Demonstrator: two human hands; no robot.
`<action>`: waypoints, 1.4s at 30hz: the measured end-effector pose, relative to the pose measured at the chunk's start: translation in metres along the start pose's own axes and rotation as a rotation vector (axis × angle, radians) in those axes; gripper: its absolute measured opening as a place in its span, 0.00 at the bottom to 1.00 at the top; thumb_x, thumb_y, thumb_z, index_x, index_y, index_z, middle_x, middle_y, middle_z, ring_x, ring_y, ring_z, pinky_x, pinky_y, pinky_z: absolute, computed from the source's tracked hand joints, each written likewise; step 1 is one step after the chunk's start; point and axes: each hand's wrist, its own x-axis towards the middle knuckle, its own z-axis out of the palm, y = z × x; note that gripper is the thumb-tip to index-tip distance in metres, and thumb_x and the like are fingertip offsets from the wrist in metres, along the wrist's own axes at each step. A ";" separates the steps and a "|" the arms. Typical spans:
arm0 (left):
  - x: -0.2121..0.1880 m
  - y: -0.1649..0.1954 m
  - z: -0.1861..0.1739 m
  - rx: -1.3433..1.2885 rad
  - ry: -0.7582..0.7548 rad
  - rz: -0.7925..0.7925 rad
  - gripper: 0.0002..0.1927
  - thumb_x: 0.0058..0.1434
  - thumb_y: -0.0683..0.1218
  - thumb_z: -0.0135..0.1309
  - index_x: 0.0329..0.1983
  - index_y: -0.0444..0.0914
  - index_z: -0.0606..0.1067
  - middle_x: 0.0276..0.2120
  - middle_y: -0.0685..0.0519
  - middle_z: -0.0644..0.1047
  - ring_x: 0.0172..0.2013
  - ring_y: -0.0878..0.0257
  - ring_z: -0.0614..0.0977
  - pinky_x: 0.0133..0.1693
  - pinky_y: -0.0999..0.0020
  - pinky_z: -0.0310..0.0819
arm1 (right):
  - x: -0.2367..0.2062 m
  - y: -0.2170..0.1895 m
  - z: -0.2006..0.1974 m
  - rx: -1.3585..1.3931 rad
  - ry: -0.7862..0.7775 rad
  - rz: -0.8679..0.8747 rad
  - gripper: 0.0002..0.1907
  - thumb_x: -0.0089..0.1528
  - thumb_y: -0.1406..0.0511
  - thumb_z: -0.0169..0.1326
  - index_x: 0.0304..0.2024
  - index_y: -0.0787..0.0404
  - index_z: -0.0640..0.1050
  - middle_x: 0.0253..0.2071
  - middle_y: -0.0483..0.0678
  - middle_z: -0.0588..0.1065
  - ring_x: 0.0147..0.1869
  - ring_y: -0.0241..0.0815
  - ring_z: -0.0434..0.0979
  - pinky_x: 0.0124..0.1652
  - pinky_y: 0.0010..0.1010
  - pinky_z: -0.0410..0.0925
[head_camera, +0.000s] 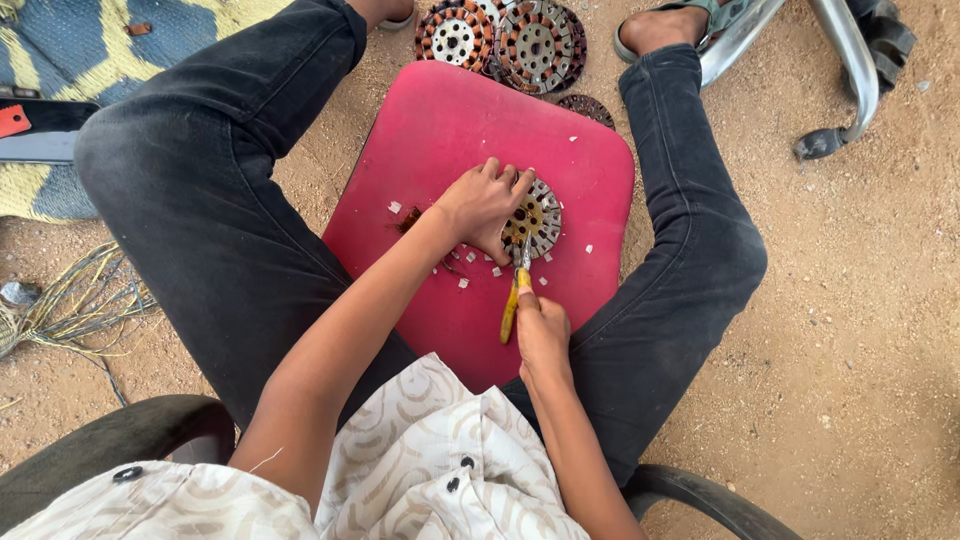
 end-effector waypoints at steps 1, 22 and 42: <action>0.000 0.001 0.000 -0.005 -0.003 -0.001 0.73 0.24 0.74 0.73 0.66 0.25 0.62 0.49 0.35 0.75 0.46 0.42 0.77 0.46 0.51 0.79 | 0.000 0.000 0.003 -0.014 0.019 -0.016 0.24 0.69 0.60 0.51 0.21 0.68 0.74 0.19 0.43 0.67 0.20 0.31 0.61 0.23 0.31 0.58; -0.005 -0.009 0.014 -0.034 0.070 0.057 0.75 0.19 0.69 0.75 0.67 0.25 0.59 0.53 0.34 0.74 0.48 0.41 0.76 0.49 0.52 0.77 | 0.003 0.016 0.020 -0.421 0.145 -0.315 0.21 0.68 0.57 0.51 0.34 0.72 0.78 0.40 0.59 0.76 0.36 0.54 0.78 0.42 0.43 0.69; -0.008 0.009 0.017 -0.143 0.032 -0.161 0.77 0.20 0.58 0.80 0.73 0.30 0.51 0.63 0.36 0.67 0.54 0.40 0.73 0.56 0.53 0.72 | 0.057 0.033 0.001 0.642 -0.311 0.389 0.22 0.68 0.51 0.51 0.26 0.57 0.69 0.34 0.55 0.79 0.32 0.48 0.80 0.29 0.39 0.74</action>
